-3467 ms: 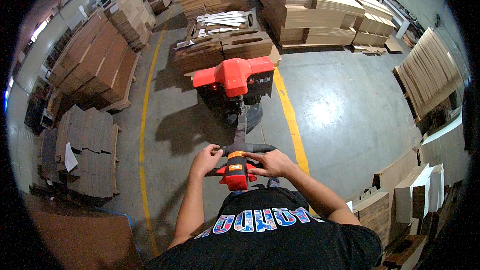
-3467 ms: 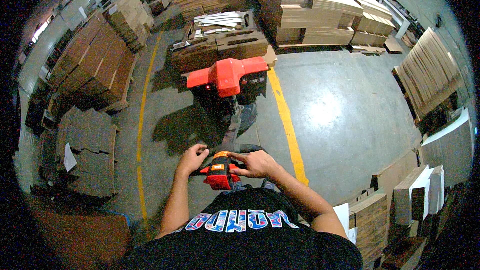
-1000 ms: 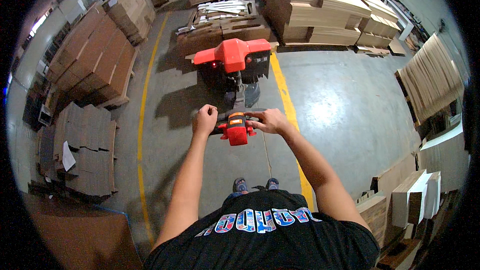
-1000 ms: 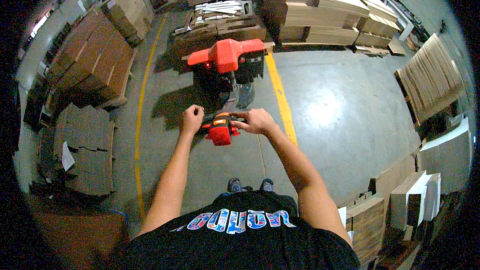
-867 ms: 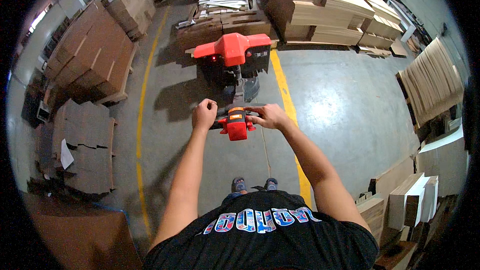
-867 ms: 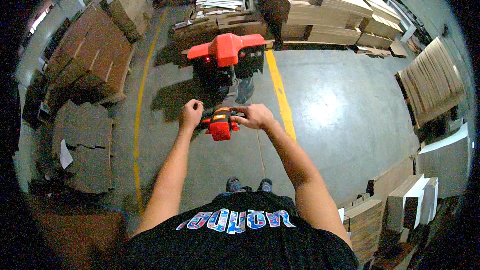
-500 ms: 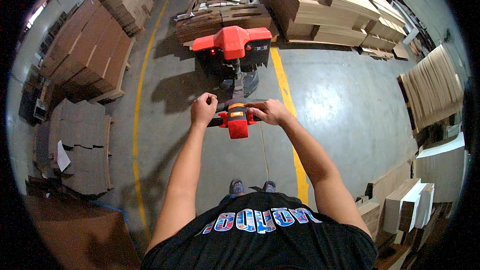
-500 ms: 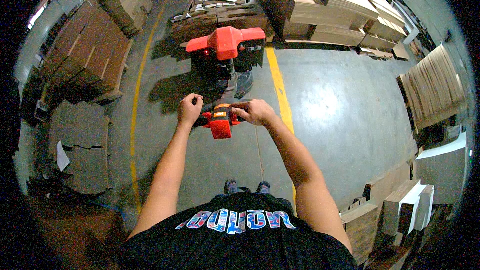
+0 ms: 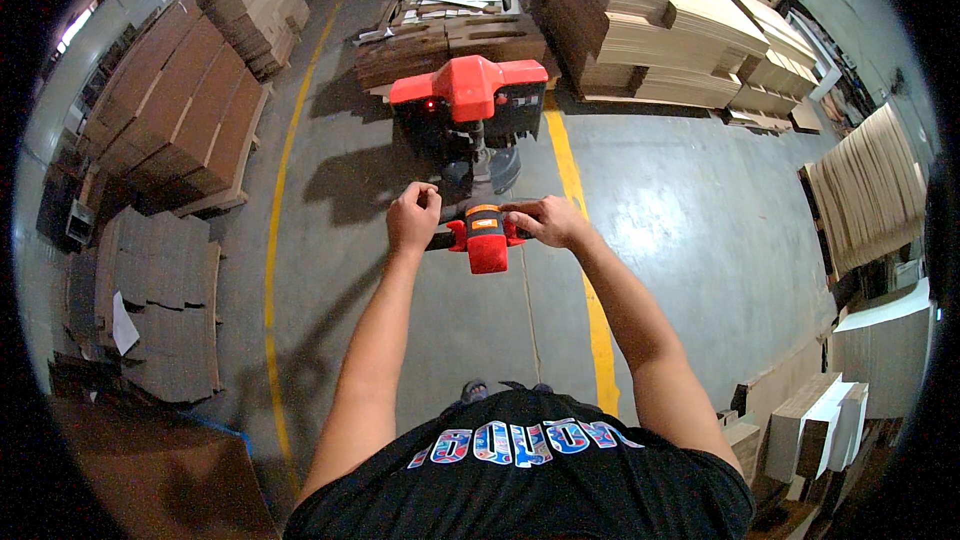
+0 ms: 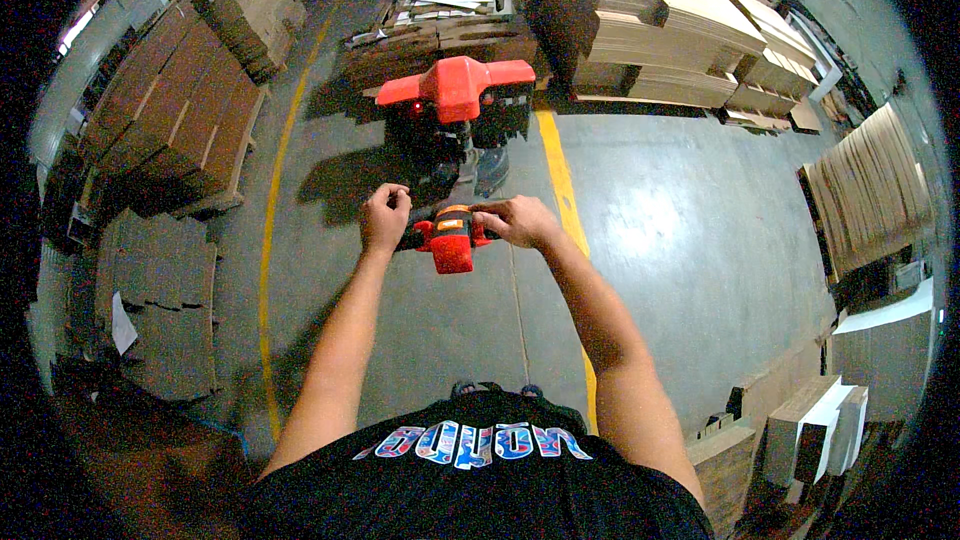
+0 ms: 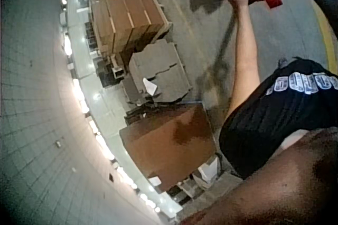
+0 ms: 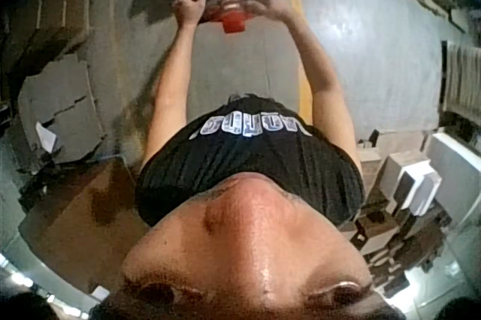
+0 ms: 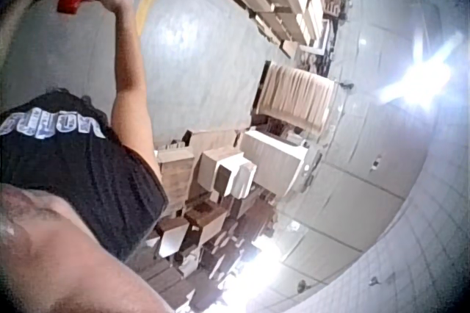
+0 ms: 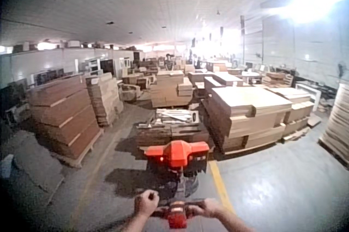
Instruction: The person operates a red electric pallet jack in a warehouse, maneuvering it through aisles of stacked wooden boards and cardboard boxes. They engage the forks under a pallet, lift the load, and transport it to a different location within the facility.
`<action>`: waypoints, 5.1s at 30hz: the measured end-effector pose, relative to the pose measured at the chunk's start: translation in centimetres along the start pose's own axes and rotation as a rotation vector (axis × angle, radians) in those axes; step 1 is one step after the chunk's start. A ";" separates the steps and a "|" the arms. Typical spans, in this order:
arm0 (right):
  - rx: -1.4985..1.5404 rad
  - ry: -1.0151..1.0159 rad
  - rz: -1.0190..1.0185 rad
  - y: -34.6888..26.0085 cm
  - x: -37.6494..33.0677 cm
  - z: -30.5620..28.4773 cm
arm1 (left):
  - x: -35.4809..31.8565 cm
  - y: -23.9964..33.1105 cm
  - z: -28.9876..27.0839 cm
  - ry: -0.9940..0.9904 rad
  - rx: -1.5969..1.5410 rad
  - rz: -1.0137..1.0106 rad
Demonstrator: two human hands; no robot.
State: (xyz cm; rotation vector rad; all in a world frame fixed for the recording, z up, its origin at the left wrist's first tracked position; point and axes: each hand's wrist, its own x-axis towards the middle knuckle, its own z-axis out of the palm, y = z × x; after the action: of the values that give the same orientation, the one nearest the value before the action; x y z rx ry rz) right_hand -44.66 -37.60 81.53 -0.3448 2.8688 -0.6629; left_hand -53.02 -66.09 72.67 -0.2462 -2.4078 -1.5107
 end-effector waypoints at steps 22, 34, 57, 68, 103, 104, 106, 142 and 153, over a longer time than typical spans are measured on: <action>-0.092 0.061 0.005 -25.5 30.6 19.2 | 14.8 -31.8 -25.2 0.202 -0.064 -0.015; -0.161 0.079 -0.045 -17.3 42.9 30.2 | 19.8 -46.5 -18.2 0.376 0.074 0.015; -0.042 -0.108 0.110 -37.1 42.7 -17.8 | 38.6 -9.0 -36.6 -0.070 0.156 -0.095; 0.387 -0.343 0.290 -30.2 50.2 -19.5 | 46.0 -10.3 -30.9 -0.079 0.236 -0.031; 0.266 -0.455 -0.039 -28.6 75.6 -13.7 | 65.9 -27.5 -35.3 -0.254 0.158 -0.058; 0.264 -0.460 -0.045 -28.8 75.8 -13.3 | 65.8 -28.1 -35.4 -0.247 0.175 -0.053; 0.254 -0.479 -0.049 -29.1 76.3 -12.9 | 65.4 -29.4 -35.3 -0.207 0.159 -0.005; -0.011 -0.459 0.217 -59.7 98.9 14.2 | 70.6 -65.1 -60.2 -0.221 0.050 0.025; -0.139 -0.517 0.196 -67.9 93.5 9.8 | 67.9 -58.8 -68.2 -0.413 0.098 -0.139</action>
State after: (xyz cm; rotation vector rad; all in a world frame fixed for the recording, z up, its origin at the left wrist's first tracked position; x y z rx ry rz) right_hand -119.50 -125.48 92.24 -0.2095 2.4133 -0.2840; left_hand -124.06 -153.68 73.00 -0.4118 -2.8654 -1.5151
